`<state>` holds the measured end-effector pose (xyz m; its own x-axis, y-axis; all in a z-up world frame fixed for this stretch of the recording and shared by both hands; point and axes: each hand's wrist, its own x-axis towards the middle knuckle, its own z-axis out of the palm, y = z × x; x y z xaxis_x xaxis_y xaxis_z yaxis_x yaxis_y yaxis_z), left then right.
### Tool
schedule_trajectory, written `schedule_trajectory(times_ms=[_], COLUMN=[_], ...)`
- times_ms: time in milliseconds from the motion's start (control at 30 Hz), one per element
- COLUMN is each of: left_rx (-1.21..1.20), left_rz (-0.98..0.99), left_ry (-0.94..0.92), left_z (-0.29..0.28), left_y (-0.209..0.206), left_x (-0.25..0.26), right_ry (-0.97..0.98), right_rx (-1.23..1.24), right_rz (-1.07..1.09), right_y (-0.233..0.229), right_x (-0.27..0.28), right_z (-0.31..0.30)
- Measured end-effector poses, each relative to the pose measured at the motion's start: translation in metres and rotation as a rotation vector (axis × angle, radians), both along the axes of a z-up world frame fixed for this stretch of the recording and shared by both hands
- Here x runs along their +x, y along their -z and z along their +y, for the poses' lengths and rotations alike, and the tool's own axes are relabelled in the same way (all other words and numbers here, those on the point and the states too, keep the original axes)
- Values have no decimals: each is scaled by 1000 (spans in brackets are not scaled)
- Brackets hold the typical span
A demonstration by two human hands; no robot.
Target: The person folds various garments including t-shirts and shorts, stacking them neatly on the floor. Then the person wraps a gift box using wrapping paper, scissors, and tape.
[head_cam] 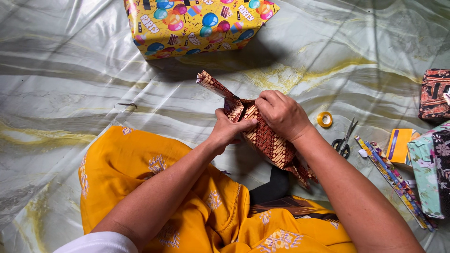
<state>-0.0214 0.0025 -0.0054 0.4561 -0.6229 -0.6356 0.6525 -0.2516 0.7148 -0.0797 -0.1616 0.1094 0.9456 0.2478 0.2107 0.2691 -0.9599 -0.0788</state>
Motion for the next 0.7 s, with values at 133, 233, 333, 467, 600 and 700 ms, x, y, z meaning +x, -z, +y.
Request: schedule_trajectory(times_ms=[133, 233, 333, 467, 600, 700], left_rx=[-7, 6, 23, 41, 33, -11], left_rz=[43, 30, 53, 73, 103, 173], left_ry=[23, 18, 14, -10, -45, -89], left_z=[2, 0, 0, 0, 1, 3], left_y=[3, 5, 6, 7, 4, 4], left_x=[1, 0, 0, 1, 2, 3], right_ry=[47, 105, 221, 339, 517, 648], right_rx=[10, 61, 165, 264, 492, 759], right_rz=[-49, -34, 8, 15, 43, 73], right_y=[16, 25, 33, 42, 49, 48], right_x=[-1, -5, -7, -7, -6, -13], right_z=[2, 2, 3, 6, 7, 3])
